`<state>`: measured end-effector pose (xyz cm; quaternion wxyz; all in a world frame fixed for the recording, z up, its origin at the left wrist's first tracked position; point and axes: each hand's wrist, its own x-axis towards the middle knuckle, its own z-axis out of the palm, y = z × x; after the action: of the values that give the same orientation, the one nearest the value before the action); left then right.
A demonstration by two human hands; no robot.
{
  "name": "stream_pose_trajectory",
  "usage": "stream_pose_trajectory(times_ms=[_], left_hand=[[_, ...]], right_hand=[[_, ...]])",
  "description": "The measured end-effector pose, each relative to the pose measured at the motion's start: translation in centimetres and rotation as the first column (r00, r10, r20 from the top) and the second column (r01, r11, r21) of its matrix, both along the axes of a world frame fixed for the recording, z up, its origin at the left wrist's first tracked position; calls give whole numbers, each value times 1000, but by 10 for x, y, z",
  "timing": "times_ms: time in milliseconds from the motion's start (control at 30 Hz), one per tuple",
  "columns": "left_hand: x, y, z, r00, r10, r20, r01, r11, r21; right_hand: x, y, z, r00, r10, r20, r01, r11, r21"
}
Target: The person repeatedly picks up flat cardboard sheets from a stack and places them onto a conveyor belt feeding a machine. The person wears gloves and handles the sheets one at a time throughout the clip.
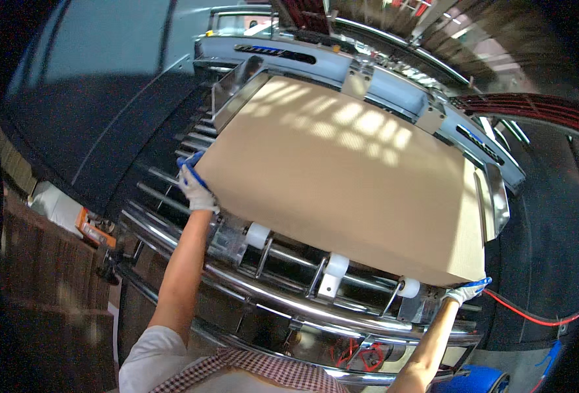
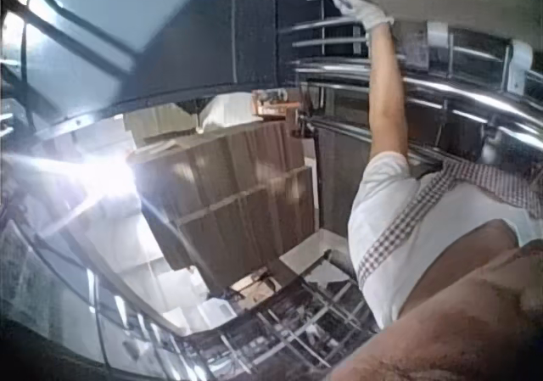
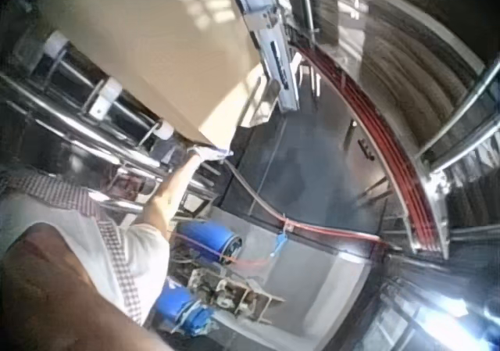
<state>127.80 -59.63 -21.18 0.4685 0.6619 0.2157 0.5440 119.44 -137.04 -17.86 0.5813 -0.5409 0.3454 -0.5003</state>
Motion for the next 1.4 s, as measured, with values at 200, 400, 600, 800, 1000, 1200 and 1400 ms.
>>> stream_pose_trajectory(times_ms=[200, 400, 600, 800, 1000, 1200, 1400], left_hand=[[16, -3, 12, 912, -183, 367, 316, 885, -343], [6, -12, 29, 946, -253, 202, 313, 874, -373], [-98, -47, 66, 980, -166, -109, 158, 984, -78], [-316, -80, 48, 799, -445, -404, 599, 525, 605], [-480, -105, 22, 654, -320, -685, 661, 682, 312], [-582, -100, 58, 659, -94, -746, 460, 835, 301], [-666, -67, 60, 695, 117, -710, 158, 938, 309]], right_hand=[[7, 53, 24, 956, -290, 38, 292, 938, -187], [4, 23, 9, 955, -295, 14, 282, 898, -337], [-58, 70, 32, 992, 48, 118, -9, 950, -313], [-160, 217, 50, 852, 143, -504, -523, 232, -820], [-169, 415, 156, -275, 638, -719, -482, -739, -472], [-280, 524, 321, -591, 637, -494, 179, -494, -851], [-361, 579, 359, -774, 543, -326, 197, -283, -939]])
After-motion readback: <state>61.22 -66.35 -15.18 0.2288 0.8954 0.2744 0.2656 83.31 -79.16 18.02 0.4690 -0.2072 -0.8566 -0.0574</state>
